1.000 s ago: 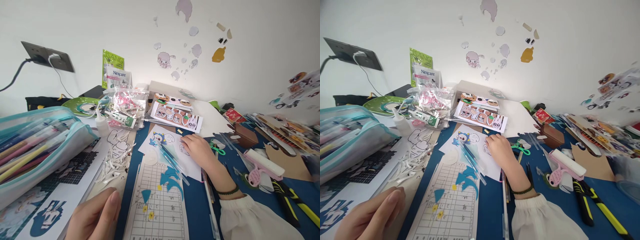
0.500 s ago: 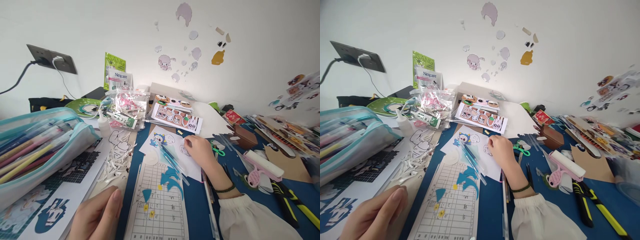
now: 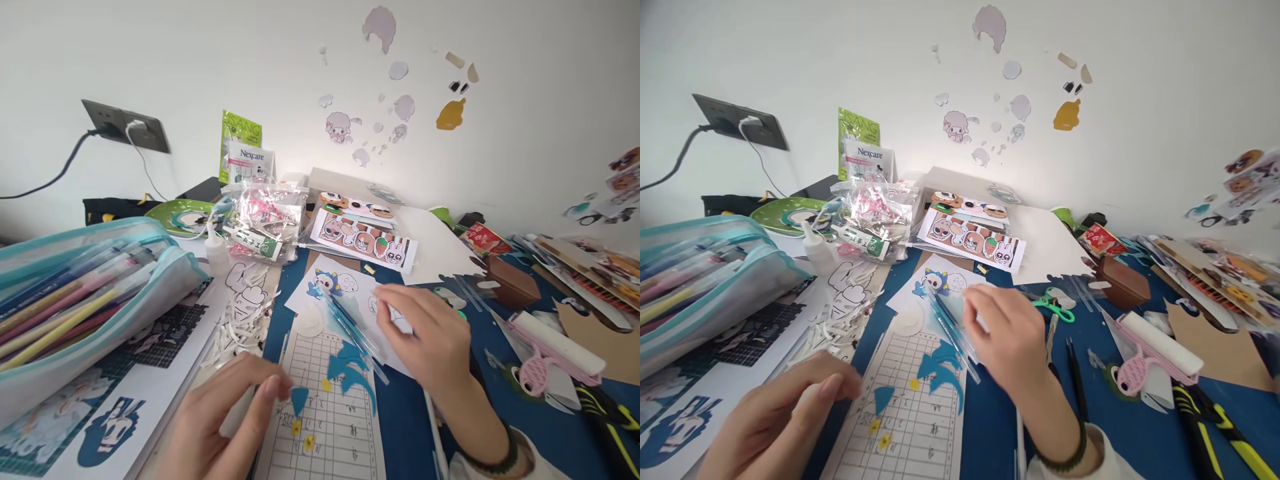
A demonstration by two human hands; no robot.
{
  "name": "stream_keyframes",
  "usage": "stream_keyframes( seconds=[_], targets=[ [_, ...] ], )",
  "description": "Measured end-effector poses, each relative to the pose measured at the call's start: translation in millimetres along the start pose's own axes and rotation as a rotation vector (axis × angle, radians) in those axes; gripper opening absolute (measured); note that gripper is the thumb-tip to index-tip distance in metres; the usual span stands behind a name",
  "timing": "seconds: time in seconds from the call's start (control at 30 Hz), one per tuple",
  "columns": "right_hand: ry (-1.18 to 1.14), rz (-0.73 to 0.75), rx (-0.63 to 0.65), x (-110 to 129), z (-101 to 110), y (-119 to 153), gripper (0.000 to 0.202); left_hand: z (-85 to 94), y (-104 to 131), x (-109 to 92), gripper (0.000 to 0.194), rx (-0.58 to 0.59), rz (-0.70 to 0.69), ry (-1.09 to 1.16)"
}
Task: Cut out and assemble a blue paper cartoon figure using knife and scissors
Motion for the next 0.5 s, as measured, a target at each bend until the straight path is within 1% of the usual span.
stream_keyframes(
  seconds=[0.03, 0.1, 0.13, 0.23, 0.3, 0.4, 0.5],
  targets=[
    [-0.059, 0.037, -0.013, 9, 3, -2, 0.016, -3.7, -5, -5, 0.025, 0.031, -0.006, 0.002],
    [-0.165, 0.116, 0.007, 25, 7, -4, 0.017, -12.4, -16, -14, 0.021, 0.103, -0.01, -0.009],
    [-0.196, 0.144, 0.021, 31, 8, -3, 0.015, -16.9, -20, -17, 0.021, 0.14, -0.008, -0.008],
    [-0.226, 0.203, 0.071, 43, 11, 1, 0.016, -25.7, -28, -21, 0.024, 0.193, -0.016, 0.049],
    [-0.225, 0.247, 0.098, 47, 12, 5, 0.024, -27.2, -28, -21, 0.026, 0.202, 0.007, 0.098],
    [-0.23, 0.31, 0.111, 53, 10, 10, 0.034, -24.5, -26, -20, 0.028, 0.161, 0.1, 0.186],
    [-0.259, 0.332, 0.131, 55, 6, 10, 0.03, -22.6, -25, -19, 0.028, 0.163, 0.178, 0.235]
  ],
)
Point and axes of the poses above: each hand's wrist, its own y-axis away from the middle knuckle, its own z-axis out of the back of the hand, x = y × z, the point moved 2 cm from there along -y, towards the middle knuckle, and after that the axes turned 4 degrees about z, right-handed, at the moved point
